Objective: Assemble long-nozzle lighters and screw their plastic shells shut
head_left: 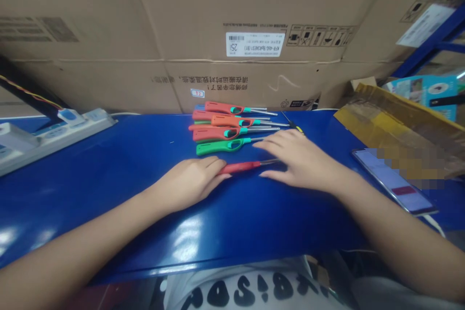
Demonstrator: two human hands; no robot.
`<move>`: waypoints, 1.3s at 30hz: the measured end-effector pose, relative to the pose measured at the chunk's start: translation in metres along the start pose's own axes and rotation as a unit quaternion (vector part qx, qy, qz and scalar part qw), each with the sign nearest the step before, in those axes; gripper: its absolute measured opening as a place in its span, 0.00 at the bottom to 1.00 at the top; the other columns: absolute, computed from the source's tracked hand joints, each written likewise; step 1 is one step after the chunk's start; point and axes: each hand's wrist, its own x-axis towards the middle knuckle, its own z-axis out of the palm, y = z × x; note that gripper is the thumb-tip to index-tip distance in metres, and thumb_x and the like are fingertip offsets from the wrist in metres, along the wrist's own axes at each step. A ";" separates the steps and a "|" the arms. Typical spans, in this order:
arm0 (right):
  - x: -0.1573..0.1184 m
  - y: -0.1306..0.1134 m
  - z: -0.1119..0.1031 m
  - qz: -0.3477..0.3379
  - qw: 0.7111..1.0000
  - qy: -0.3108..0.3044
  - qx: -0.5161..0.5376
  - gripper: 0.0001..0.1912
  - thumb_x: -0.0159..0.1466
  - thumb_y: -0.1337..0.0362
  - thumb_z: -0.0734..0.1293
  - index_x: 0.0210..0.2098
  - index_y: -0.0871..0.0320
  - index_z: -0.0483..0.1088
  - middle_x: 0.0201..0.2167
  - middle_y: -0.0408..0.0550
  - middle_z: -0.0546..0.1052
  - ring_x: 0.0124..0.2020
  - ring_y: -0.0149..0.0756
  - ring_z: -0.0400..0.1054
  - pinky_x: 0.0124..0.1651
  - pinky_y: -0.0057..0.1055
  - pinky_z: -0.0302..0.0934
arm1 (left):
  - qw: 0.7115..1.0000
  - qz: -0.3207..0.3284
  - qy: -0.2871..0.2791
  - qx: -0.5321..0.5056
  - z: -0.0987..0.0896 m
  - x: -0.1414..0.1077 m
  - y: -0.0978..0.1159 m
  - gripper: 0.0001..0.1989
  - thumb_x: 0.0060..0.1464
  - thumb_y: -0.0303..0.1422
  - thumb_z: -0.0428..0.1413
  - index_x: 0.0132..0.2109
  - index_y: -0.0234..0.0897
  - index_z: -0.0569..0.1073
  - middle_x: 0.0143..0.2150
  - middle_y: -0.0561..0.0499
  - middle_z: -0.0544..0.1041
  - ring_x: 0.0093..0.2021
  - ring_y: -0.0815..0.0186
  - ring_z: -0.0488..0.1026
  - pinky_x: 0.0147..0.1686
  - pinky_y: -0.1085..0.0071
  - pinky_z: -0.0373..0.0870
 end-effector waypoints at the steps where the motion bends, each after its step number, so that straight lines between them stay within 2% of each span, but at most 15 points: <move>1: -0.004 0.014 -0.003 0.023 1.000 -0.001 -0.016 0.29 0.63 0.50 0.72 0.58 0.58 0.69 0.54 0.57 0.77 0.55 0.54 0.68 0.57 0.50 0.58 | 1.000 -0.007 0.005 -0.003 -0.001 0.001 -0.005 0.19 0.72 0.43 0.42 0.42 0.36 0.72 0.36 0.46 0.79 0.32 0.60 0.78 0.30 0.68 0.69; 4: -0.013 0.053 -0.006 0.060 0.998 -0.012 -0.011 0.18 0.63 0.57 0.72 0.49 0.57 0.73 0.46 0.52 0.80 0.48 0.48 0.73 0.58 0.50 0.57 | 0.999 -0.023 0.023 -0.026 -0.005 0.002 -0.017 0.19 0.71 0.43 0.43 0.41 0.36 0.71 0.38 0.46 0.79 0.33 0.61 0.77 0.31 0.69 0.68; 7: -0.013 0.068 0.000 0.043 0.998 0.022 0.032 0.08 0.66 0.61 0.69 0.43 0.58 0.75 0.39 0.50 0.81 0.43 0.44 0.74 0.56 0.47 0.58 | 0.998 -0.029 0.029 -0.054 -0.008 0.002 -0.025 0.18 0.71 0.44 0.44 0.44 0.37 0.72 0.39 0.47 0.78 0.34 0.61 0.77 0.33 0.69 0.68; 9: -0.009 0.060 0.007 0.011 0.996 0.049 0.075 0.08 0.67 0.61 0.69 0.42 0.58 0.76 0.38 0.50 0.81 0.43 0.42 0.73 0.54 0.44 0.60 | 0.997 -0.025 0.026 -0.063 -0.006 0.001 -0.025 0.18 0.71 0.44 0.45 0.45 0.37 0.73 0.38 0.48 0.78 0.34 0.61 0.76 0.33 0.69 0.68; 12: -0.001 0.031 0.017 -0.044 0.989 0.077 0.118 0.09 0.69 0.61 0.67 0.44 0.59 0.76 0.38 0.51 0.81 0.43 0.40 0.72 0.51 0.39 0.63 | 0.997 -0.006 0.024 -0.074 -0.002 -0.001 -0.017 0.18 0.70 0.43 0.45 0.44 0.35 0.73 0.37 0.47 0.78 0.33 0.61 0.76 0.33 0.69 0.67; 16: 0.004 -0.003 0.027 -0.114 0.986 0.118 0.035 0.12 0.71 0.66 0.62 0.41 0.66 0.76 0.34 0.55 0.79 0.38 0.42 0.70 0.43 0.39 0.65 | 0.987 -0.002 0.026 -0.156 0.000 -0.002 -0.004 0.16 0.70 0.41 0.48 0.41 0.35 0.74 0.34 0.49 0.78 0.31 0.65 0.74 0.33 0.71 0.66; 19: 0.002 -0.009 0.027 -0.142 0.977 0.154 0.030 0.10 0.70 0.69 0.62 0.41 0.68 0.75 0.33 0.56 0.78 0.37 0.42 0.68 0.42 0.39 0.65 | 0.959 -0.049 0.001 -0.278 0.000 0.000 0.001 0.20 0.69 0.43 0.49 0.33 0.35 0.72 0.26 0.54 0.73 0.25 0.70 0.68 0.27 0.75 0.62; 22: 0.000 -0.008 0.022 -0.154 0.975 0.153 0.041 0.10 0.70 0.70 0.62 0.41 0.68 0.75 0.31 0.55 0.77 0.37 0.41 0.67 0.41 0.38 0.65 | 0.934 -0.065 -0.023 -0.350 0.000 0.002 0.002 0.22 0.69 0.43 0.48 0.30 0.35 0.71 0.24 0.55 0.71 0.22 0.72 0.65 0.24 0.76 0.60; 26: 0.000 -0.008 0.019 -0.154 0.977 0.131 0.063 0.11 0.71 0.70 0.61 0.40 0.67 0.75 0.31 0.55 0.77 0.37 0.40 0.67 0.42 0.38 0.64 | 0.965 -0.016 0.041 -0.258 0.003 -0.001 0.002 0.17 0.68 0.40 0.51 0.33 0.35 0.72 0.25 0.55 0.71 0.24 0.71 0.65 0.27 0.74 0.60; 29: 0.002 -0.008 0.020 -0.118 0.985 0.100 0.075 0.11 0.71 0.69 0.61 0.40 0.65 0.75 0.32 0.54 0.77 0.37 0.40 0.67 0.44 0.37 0.64 | 0.983 0.000 0.059 -0.172 0.009 -0.001 0.003 0.14 0.69 0.40 0.49 0.42 0.35 0.74 0.33 0.51 0.76 0.30 0.66 0.71 0.32 0.72 0.65; 32: 0.003 -0.005 0.020 -0.041 0.997 0.017 0.060 0.06 0.68 0.65 0.67 0.39 0.62 0.75 0.34 0.52 0.77 0.38 0.42 0.69 0.45 0.39 0.63 | 0.994 -0.019 0.027 -0.104 0.014 0.002 0.005 0.17 0.70 0.43 0.47 0.50 0.36 0.73 0.43 0.46 0.78 0.39 0.60 0.76 0.38 0.66 0.70; 35: 0.004 0.007 0.017 0.033 0.996 -0.059 0.062 0.07 0.64 0.62 0.71 0.38 0.59 0.73 0.36 0.50 0.77 0.39 0.43 0.70 0.45 0.39 0.62 | 0.997 -0.015 0.022 -0.079 0.018 0.005 0.007 0.19 0.69 0.44 0.48 0.58 0.38 0.69 0.53 0.43 0.75 0.51 0.55 0.74 0.50 0.60 0.71; 37: 0.003 0.020 0.014 0.059 0.989 -0.079 0.107 0.11 0.63 0.56 0.72 0.37 0.58 0.72 0.37 0.49 0.77 0.40 0.42 0.70 0.45 0.37 0.63 | 0.997 -0.007 0.025 -0.072 0.017 0.005 0.006 0.20 0.70 0.42 0.48 0.62 0.38 0.67 0.57 0.42 0.73 0.55 0.54 0.72 0.55 0.57 0.70; 39: 0.000 0.038 0.014 0.099 0.982 -0.056 0.149 0.16 0.64 0.50 0.70 0.38 0.56 0.73 0.40 0.50 0.77 0.43 0.43 0.71 0.47 0.36 0.64 | 0.997 -0.014 0.022 -0.069 0.016 0.003 0.004 0.20 0.69 0.40 0.49 0.63 0.39 0.66 0.57 0.42 0.73 0.55 0.54 0.72 0.55 0.56 0.71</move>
